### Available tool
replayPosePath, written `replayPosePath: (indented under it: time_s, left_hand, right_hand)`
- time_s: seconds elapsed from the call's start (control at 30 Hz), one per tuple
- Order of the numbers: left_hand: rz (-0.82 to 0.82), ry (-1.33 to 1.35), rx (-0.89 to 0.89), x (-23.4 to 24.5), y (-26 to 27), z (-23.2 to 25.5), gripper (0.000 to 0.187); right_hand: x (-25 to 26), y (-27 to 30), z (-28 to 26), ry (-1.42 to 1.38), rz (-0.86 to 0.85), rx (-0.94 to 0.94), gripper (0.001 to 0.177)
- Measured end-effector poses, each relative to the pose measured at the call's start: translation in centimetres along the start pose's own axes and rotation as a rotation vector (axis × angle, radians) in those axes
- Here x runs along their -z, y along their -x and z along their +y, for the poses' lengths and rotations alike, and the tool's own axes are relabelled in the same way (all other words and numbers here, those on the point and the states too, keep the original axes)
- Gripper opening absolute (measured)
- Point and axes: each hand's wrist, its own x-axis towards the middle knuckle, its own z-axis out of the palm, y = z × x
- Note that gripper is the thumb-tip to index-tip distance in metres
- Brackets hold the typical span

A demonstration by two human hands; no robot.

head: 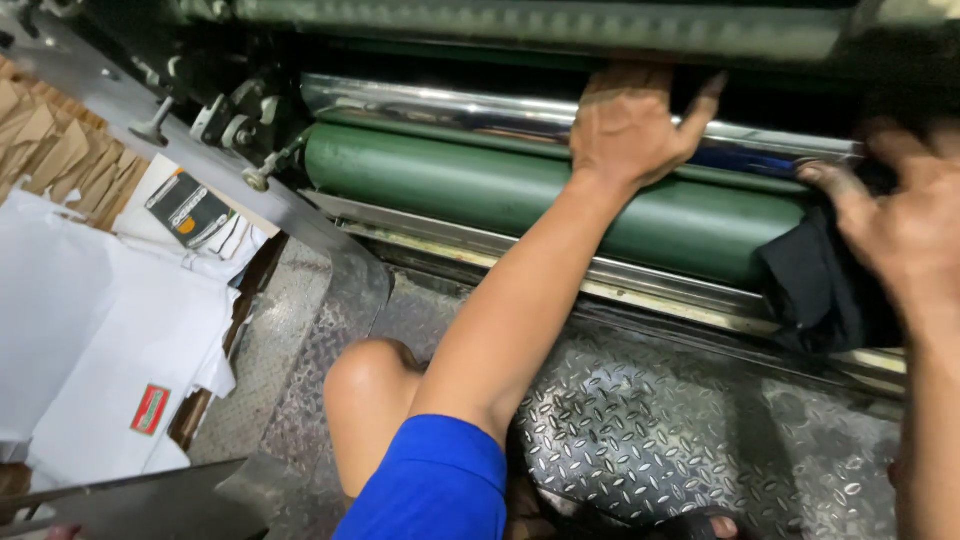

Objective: Cleaning the rollers of a large industrial printing press using a cloth.

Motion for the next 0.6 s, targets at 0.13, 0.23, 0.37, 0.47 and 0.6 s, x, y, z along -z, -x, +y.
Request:
replayPosePath:
  time_s: [0.13,0.23,0.37,0.47,0.6]
  left_hand:
    - [-0.350,-0.123,0.145,0.0,-1.0,-0.4,0.063]
    - [-0.187,-0.003,0.080,-0.5,-1.0,-0.5,0.067]
    - [-0.448,-0.146,0.166,-1.1,-1.6,-0.7,0.074]
    - [-0.509,-0.174,0.167,-1.3,-2.2,-0.8,0.072]
    - [-0.446,-0.128,0.166,-1.8,-2.5,-1.2,0.064]
  right_hand:
    - [-9.9,2.4,8.8,-0.696,0.021,-0.160,0.042]
    - [-11.2,3.0,10.2,-0.743,-0.270,-0.337,0.029]
    - [-5.9,1.6,3.8,-0.475,-0.081,-0.213,0.026]
    - [-2.3,0.4,-0.6,-0.357,0.067,-0.109,0.032]
    - [-7.0,1.8,5.1,-0.708,-0.117,-0.316,0.029]
